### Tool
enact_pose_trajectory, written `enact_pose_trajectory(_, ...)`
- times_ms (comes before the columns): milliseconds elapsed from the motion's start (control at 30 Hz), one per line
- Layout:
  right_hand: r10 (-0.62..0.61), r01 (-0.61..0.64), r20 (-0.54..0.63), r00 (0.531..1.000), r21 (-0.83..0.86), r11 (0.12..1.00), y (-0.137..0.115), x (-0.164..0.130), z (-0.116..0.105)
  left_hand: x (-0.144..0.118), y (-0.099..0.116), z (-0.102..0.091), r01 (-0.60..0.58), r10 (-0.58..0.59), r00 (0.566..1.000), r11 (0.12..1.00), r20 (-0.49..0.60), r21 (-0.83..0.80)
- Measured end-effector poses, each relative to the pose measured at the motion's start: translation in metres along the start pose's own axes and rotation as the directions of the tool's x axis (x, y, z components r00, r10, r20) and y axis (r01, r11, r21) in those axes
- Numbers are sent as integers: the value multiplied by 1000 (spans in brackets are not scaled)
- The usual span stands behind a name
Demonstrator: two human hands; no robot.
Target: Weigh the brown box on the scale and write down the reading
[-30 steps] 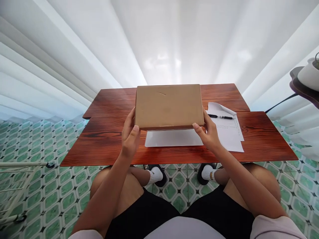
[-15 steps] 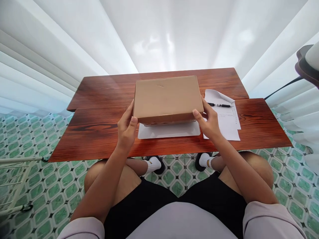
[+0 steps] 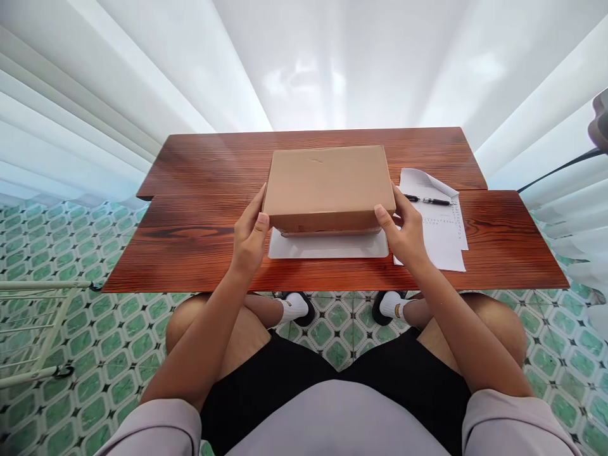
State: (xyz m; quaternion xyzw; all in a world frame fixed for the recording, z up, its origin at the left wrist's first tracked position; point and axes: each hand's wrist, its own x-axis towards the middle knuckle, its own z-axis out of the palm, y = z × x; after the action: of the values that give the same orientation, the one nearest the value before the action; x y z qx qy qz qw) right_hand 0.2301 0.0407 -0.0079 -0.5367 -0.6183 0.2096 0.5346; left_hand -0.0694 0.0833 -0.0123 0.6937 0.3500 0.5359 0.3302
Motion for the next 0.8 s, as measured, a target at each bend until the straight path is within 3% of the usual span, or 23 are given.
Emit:
enact_pose_trajectory(233,-8,7,-24,1000,-33,999,2,1,0,0,-5,0,-8,9,1000,999,22,-40)
enact_pose_trajectory(333,5,-5,-37,999,19,1000,5,4,-3,0,-4,0,38,-34,999,987,26,-154)
enact_pose_trajectory(433,12,-3,-209,978,46,999,10,8,-5,1,-1,-6,49,-76,992,969,-105,-241)
enact_pose_trajectory(500,-78,81,-383,920,-9,997,12,10,-4,5,3,-13,-33,-25,965,976,-259,-214)
enact_pose_trajectory(567,-229,214,-496,838,-88,973,8,9,-1,10,8,-22,-149,86,907,981,-413,-121)
enact_pose_trajectory(633,-375,354,-489,788,-139,925,-1,4,5,13,16,-28,-273,244,802,962,-545,29)
enact_pose_trajectory(700,-494,491,-364,790,-109,864,-14,-5,12,11,31,-30,-446,477,642,869,-600,214)
enact_pose_trajectory(767,-606,612,-136,784,3,791,-30,-15,21,1,51,-24,-607,684,525,718,-506,341)
enact_pose_trajectory(800,-634,631,0,774,98,770,-38,-20,27,-6,63,-17,-627,708,570,703,-417,335)
